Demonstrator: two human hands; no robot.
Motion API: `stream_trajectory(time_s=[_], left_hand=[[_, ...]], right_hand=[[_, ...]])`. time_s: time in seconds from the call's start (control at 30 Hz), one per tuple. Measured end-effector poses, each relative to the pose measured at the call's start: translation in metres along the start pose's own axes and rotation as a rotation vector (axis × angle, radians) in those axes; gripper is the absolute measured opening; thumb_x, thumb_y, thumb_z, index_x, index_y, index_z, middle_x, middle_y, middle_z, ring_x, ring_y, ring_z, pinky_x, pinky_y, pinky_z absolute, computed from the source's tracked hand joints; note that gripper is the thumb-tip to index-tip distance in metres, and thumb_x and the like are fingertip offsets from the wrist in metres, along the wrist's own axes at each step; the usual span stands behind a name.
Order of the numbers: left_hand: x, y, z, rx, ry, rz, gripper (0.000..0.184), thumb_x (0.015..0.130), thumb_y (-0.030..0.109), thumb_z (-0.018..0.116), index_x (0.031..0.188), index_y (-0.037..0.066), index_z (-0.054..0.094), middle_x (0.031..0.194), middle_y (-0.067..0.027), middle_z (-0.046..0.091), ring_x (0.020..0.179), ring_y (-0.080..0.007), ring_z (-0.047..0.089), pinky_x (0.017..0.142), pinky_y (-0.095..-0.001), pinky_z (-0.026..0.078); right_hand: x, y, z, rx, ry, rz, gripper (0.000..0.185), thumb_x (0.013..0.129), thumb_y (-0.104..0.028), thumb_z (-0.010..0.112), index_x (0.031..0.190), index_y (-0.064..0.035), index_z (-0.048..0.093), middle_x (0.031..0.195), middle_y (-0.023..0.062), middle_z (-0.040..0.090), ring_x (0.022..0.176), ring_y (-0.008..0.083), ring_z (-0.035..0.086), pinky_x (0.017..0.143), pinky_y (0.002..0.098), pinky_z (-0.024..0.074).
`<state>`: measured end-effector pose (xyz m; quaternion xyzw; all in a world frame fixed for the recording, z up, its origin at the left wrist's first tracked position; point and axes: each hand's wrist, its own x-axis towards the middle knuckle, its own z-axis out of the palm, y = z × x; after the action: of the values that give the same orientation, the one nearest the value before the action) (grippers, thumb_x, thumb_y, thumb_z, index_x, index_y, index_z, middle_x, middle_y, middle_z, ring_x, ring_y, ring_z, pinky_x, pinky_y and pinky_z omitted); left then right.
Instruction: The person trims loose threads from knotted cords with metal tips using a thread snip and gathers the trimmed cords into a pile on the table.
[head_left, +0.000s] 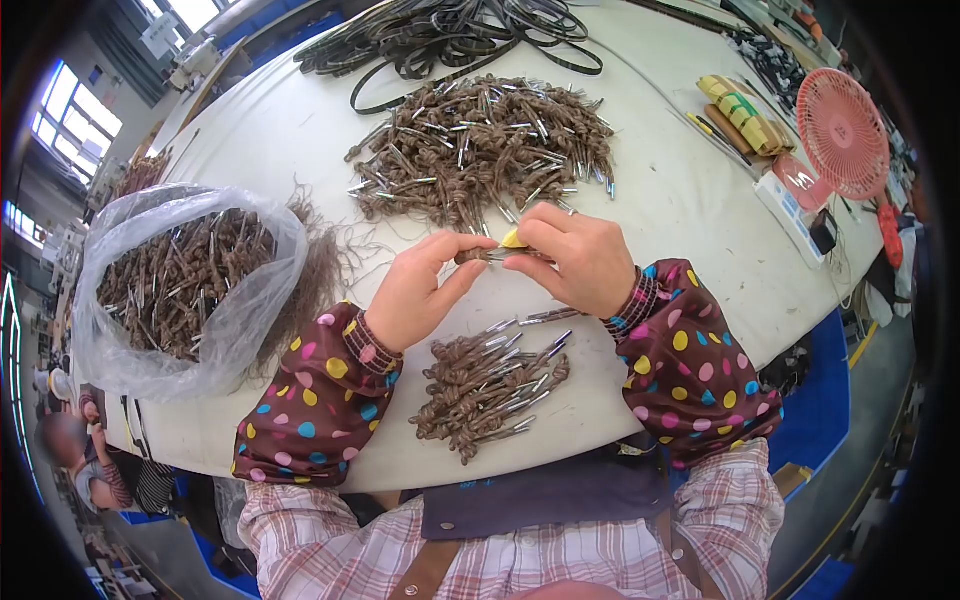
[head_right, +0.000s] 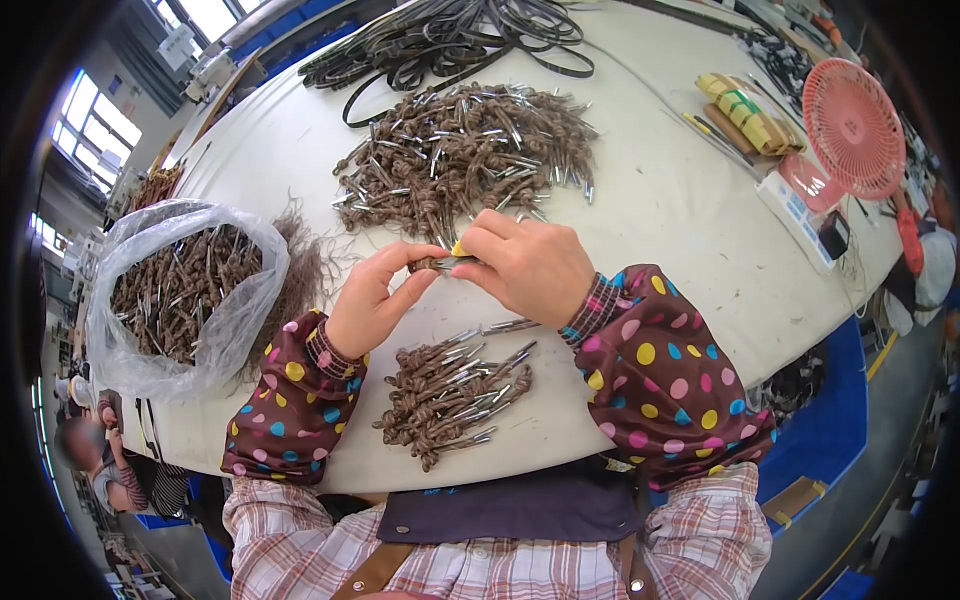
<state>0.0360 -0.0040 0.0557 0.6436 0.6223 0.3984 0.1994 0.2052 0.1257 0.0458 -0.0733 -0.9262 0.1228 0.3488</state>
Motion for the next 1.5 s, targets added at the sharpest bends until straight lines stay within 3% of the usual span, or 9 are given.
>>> stream_trajectory(time_s=[0.33,0.43,0.53,0.83,0.93,1.03,1.13,1.23,1.5], left_hand=[[-0.001,-0.003,0.000,0.007,-0.001,0.076,0.023,0.086,0.011,0.058,0.107,0.003,0.061,0.090,-0.0121,0.061,0.081,-0.0241,0.059,0.073,-0.0300,0.046],[-0.001,-0.002,0.000,0.017,-0.010,0.061,0.023,0.086,0.011,0.058,0.107,0.004,0.061,0.089,-0.0122,0.061,0.081,-0.0244,0.059,0.072,-0.0300,0.046],[-0.001,-0.001,0.000,0.020,-0.027,0.040,0.023,0.085,0.010,0.058,0.107,0.004,0.061,0.088,-0.0122,0.060,0.080,-0.0245,0.059,0.072,-0.0302,0.045],[0.000,0.002,-0.006,-0.008,0.003,0.036,0.025,0.085,0.006,0.057,0.110,0.003,0.059,0.098,-0.0093,0.063,0.088,-0.0172,0.060,0.080,-0.0276,0.045],[0.000,0.001,-0.004,-0.011,0.030,0.052,0.026,0.085,0.006,0.058,0.110,0.003,0.059,0.097,-0.0093,0.064,0.088,-0.0169,0.060,0.080,-0.0274,0.045],[0.000,-0.001,-0.001,-0.057,0.050,0.028,0.025,0.083,0.009,0.061,0.108,0.005,0.061,0.094,-0.0105,0.063,0.084,-0.0222,0.060,0.076,-0.0293,0.046],[-0.001,0.000,0.000,-0.067,0.032,-0.016,0.024,0.084,0.010,0.060,0.108,0.005,0.061,0.095,-0.0104,0.064,0.084,-0.0213,0.061,0.076,-0.0291,0.046],[0.000,0.001,-0.002,-0.045,-0.005,-0.035,0.025,0.086,0.009,0.057,0.111,0.003,0.059,0.092,-0.0084,0.065,0.085,-0.0165,0.062,0.076,-0.0269,0.047],[0.001,0.000,0.000,0.039,0.036,0.053,0.025,0.083,0.009,0.061,0.108,0.006,0.061,0.087,-0.0102,0.061,0.079,-0.0228,0.060,0.071,-0.0295,0.046]], right_hand=[[-0.001,0.000,0.001,0.090,-0.020,0.035,0.020,0.078,-0.027,0.066,0.081,-0.0107,0.054,0.078,0.0022,0.053,0.060,0.0220,0.057,0.050,0.0342,0.0432],[0.000,-0.002,0.000,0.103,-0.017,0.036,0.018,0.075,-0.017,0.071,0.079,-0.0064,0.057,0.078,0.0035,0.057,0.058,0.0173,0.058,0.049,0.0271,0.0440],[-0.001,-0.002,0.004,0.131,-0.008,0.061,0.018,0.079,-0.024,0.066,0.081,-0.0099,0.055,0.077,0.0036,0.054,0.058,0.0223,0.056,0.050,0.0339,0.0429],[0.000,0.001,-0.003,0.734,-0.097,0.604,0.032,0.080,-0.026,0.069,0.100,-0.0038,0.057,0.082,0.0052,0.059,0.063,0.0121,0.057,0.056,0.0241,0.0454],[0.002,-0.008,-0.006,0.476,-0.067,0.408,0.037,0.079,-0.028,0.069,0.102,-0.0034,0.056,0.090,0.0082,0.060,0.076,0.0164,0.061,0.060,0.0250,0.0491],[-0.001,-0.005,0.005,0.451,-0.012,0.340,0.040,0.077,-0.028,0.072,0.106,-0.0041,0.055,0.078,0.0012,0.052,0.058,0.0075,0.038,0.052,0.0217,0.0350],[0.001,-0.008,0.000,0.396,0.002,0.358,0.042,0.077,-0.027,0.072,0.106,-0.0030,0.054,0.082,0.0043,0.056,0.059,0.0093,0.045,0.054,0.0230,0.0399],[0.001,-0.006,-0.004,0.356,0.050,0.335,0.034,0.079,-0.031,0.068,0.099,-0.0057,0.057,0.092,0.0081,0.059,0.075,0.0221,0.063,0.061,0.0303,0.0519],[0.000,-0.005,-0.002,0.114,0.040,0.088,0.020,0.075,-0.022,0.071,0.085,-0.0071,0.061,0.081,0.0036,0.058,0.060,0.0189,0.058,0.052,0.0277,0.0457]])
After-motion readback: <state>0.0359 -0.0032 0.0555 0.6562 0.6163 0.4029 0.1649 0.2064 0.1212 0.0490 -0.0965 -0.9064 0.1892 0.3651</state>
